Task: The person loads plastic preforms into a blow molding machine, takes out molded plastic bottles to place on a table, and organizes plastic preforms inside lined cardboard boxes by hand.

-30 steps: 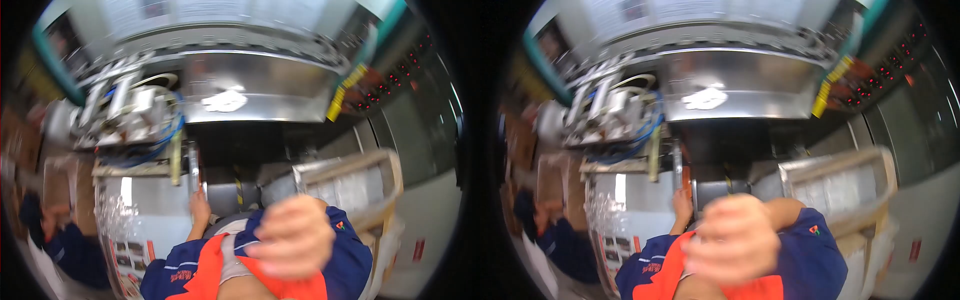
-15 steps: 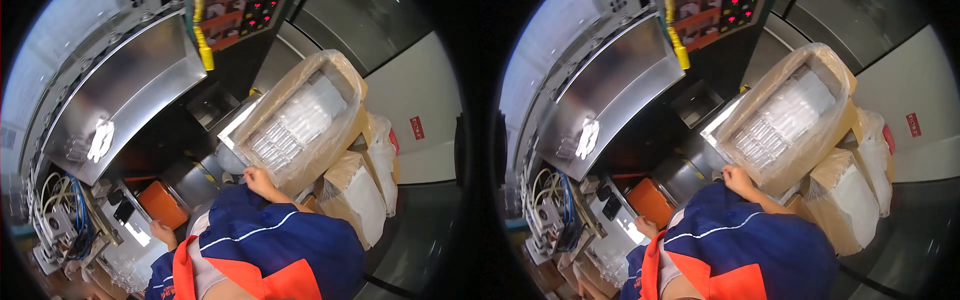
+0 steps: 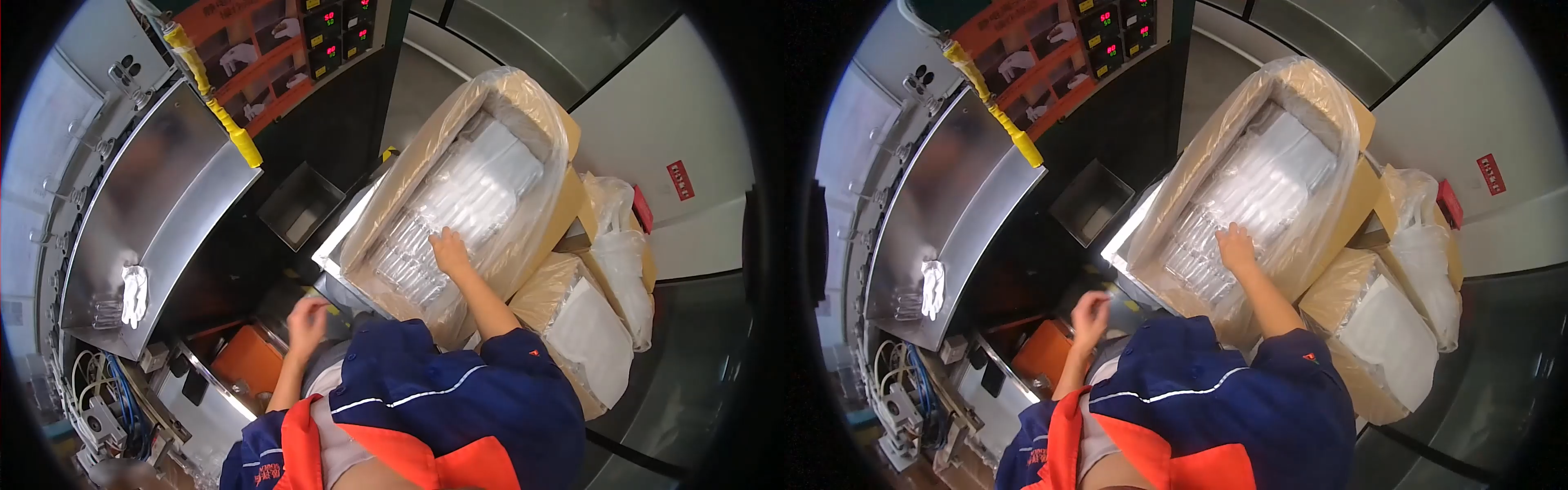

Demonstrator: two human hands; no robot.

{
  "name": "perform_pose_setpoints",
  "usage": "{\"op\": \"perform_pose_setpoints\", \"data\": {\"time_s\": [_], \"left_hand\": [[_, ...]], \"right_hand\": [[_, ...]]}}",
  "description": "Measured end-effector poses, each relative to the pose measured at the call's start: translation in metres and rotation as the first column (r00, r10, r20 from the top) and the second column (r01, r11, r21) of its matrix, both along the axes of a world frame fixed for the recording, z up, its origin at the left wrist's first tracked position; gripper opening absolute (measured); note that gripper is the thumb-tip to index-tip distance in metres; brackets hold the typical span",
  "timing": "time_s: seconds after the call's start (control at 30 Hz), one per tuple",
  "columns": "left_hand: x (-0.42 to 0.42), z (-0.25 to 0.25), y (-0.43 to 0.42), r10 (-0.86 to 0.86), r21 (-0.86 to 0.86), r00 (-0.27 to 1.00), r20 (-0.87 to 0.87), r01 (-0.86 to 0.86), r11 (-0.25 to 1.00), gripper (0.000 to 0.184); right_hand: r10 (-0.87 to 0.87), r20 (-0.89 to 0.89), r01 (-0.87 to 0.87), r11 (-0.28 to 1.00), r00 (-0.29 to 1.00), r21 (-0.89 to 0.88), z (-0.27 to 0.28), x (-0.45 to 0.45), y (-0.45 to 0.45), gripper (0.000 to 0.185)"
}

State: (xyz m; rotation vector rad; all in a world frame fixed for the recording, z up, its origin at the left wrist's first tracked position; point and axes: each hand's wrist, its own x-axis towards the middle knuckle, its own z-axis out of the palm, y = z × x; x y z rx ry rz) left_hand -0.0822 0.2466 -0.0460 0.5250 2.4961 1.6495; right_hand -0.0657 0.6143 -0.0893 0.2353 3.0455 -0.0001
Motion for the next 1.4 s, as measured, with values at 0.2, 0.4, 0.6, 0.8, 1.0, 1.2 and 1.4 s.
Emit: {"op": "perform_pose_setpoints", "data": {"time_s": [0.2, 0.4, 0.6, 0.8, 1.0, 1.2, 1.4], "left_hand": [[-0.017, -0.008, 0.107, -0.473, -0.048, 0.854, 0.218, 0.494, 0.868, 0.012], [-0.026, -0.070, 0.115, -0.458, 0.029, 0.809, 0.368, 0.482, 0.876, 0.009], [-0.047, -0.093, 0.143, -0.457, 0.289, 0.753, 0.473, 0.358, 0.888, 0.021], [-0.050, -0.028, 0.182, -0.451, 0.446, 0.770, 0.452, 0.243, 0.861, 0.030], [-0.088, -0.047, 0.189, -0.645, -0.140, 0.755, 0.115, 0.655, 0.742, 0.014], [-0.106, -0.036, 0.206, -0.723, -0.504, 0.667, -0.182, 0.568, 0.651, 0.014], [-0.104, -0.010, 0.224, -0.571, -0.393, 0.727, -0.383, 0.431, 0.812, 0.018]], "right_hand": [[-0.157, 0.185, 0.097, 0.949, 0.970, 0.300, -0.015, 0.014, -0.018, 0.025], [-0.067, 0.261, -0.082, 0.851, 0.963, 0.518, 0.002, 0.015, -0.025, 0.025], [-0.421, 0.017, 0.421, 0.907, 0.907, -0.028, 0.019, 0.024, -0.034, 0.028], [-0.761, -0.010, 0.621, 0.537, 0.649, -0.571, 0.018, 0.014, -0.104, 0.041], [-0.797, 0.078, 0.491, 0.289, 0.599, -0.822, -0.022, 0.031, -0.108, 0.041], [-0.746, 0.387, 0.300, -0.259, 0.542, -0.918, -0.063, 0.051, -0.086, 0.025], [-0.725, 0.412, 0.338, -0.257, 0.552, -0.906, -0.062, 0.056, -0.091, 0.018]]}}
